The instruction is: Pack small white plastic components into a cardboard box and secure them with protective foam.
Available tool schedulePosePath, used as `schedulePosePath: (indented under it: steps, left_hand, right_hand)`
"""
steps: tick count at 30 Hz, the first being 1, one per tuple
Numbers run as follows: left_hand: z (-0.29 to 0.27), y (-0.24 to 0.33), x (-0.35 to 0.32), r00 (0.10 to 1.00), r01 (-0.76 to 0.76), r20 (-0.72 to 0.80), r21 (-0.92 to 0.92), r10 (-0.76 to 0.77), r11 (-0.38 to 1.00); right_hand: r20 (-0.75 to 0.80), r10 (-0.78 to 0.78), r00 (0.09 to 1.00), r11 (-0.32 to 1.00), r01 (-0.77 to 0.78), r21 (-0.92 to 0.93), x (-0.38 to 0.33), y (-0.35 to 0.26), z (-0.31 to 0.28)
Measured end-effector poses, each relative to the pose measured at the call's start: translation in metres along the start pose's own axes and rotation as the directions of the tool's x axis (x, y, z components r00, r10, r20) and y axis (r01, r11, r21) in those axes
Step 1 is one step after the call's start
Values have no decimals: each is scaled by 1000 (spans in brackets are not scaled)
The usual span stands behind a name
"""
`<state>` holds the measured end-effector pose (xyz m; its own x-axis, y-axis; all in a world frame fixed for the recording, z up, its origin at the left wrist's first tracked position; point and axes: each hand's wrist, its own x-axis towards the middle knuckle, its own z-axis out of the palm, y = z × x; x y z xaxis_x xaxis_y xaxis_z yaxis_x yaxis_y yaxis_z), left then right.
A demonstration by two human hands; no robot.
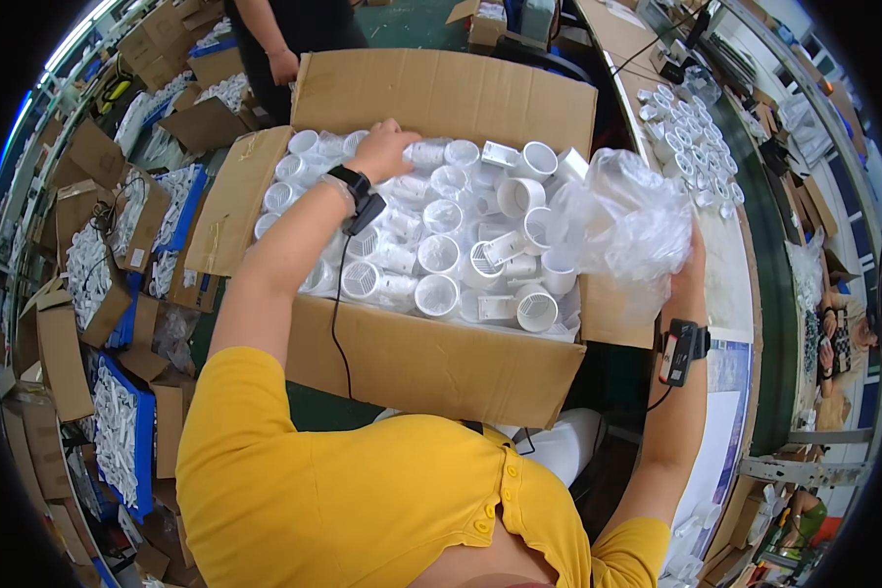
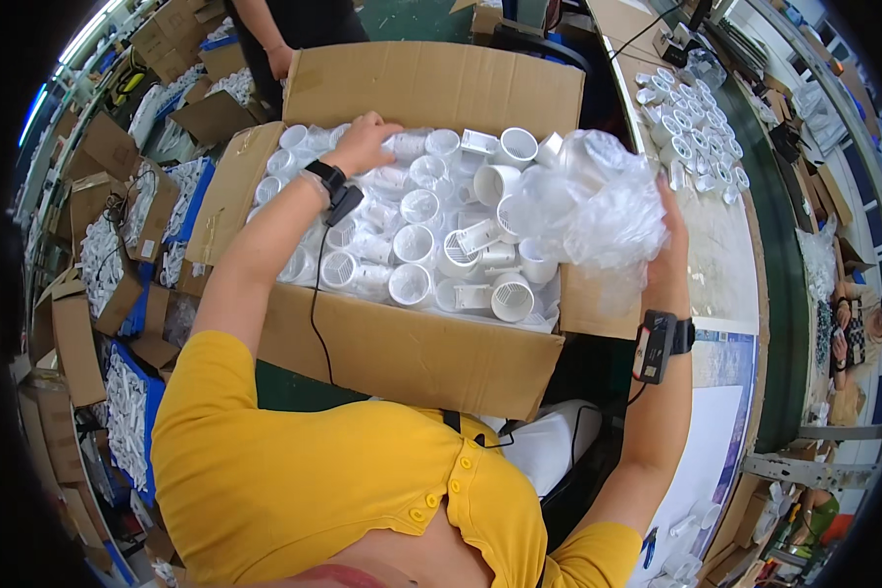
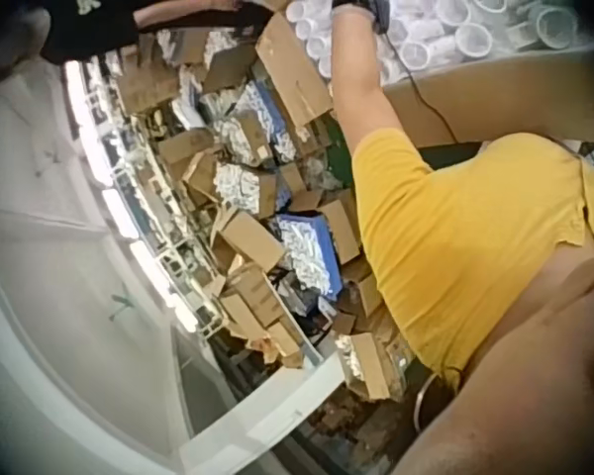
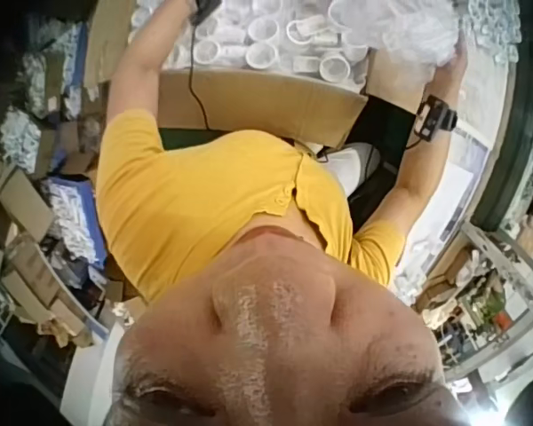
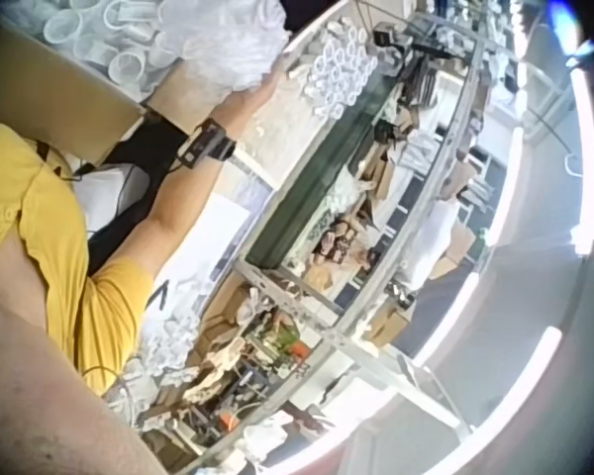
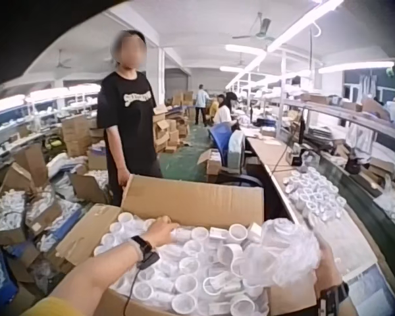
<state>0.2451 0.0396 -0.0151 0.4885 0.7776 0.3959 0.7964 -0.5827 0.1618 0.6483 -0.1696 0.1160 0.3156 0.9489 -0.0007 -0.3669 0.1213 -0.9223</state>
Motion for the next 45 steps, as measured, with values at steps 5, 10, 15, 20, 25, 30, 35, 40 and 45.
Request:
schedulePosePath:
  steps: [5, 10, 15, 20, 25, 30, 35, 40, 45]
  left_hand:
    - [-1, -4, 10, 999, -32, 3, -32, 32, 999]
    - [-18, -28, 19, 997, 23, 75, -207, -8, 978]
    - [-16, -54, 17, 986, 160, 46, -566, -163, 809]
    - [-12, -54, 1, 986, 154, 74, -761, -152, 630]
    - [-29, -20, 1, 944, 277, 232, -944, -236, 181]
    - [-33, -5, 1, 932, 260, 285, -956, -224, -136]
    - [-19, -30, 2, 897, 283, 422, -777, -131, -562]
    - [-35, -4, -1, 878, 304, 448, -791, -166, -531]
    - [-16, -15, -15, 906, 285, 323, -943, -273, -172]
  right_hand:
    - [320, 23, 947, 993, -59, 105, 4, 13, -13]
    - [84, 59, 995, 994, -51, -100, -2, 9, 9]
    - [42, 163, 986, 986, -164, 21, 13, 25, 7]
    - [248, 240, 938, 966, -257, 38, 29, 61, -31]
    - [284, 246, 927, 960, -273, 63, 18, 63, -20]
    - [157, 284, 946, 958, -286, -13, 11, 58, -3]
    - [276, 366, 889, 915, -398, 68, 16, 49, 6]
    - [192, 288, 938, 950, -306, 67, 9, 52, -18]
    - [215, 316, 924, 944, -330, 30, 0, 46, -20]
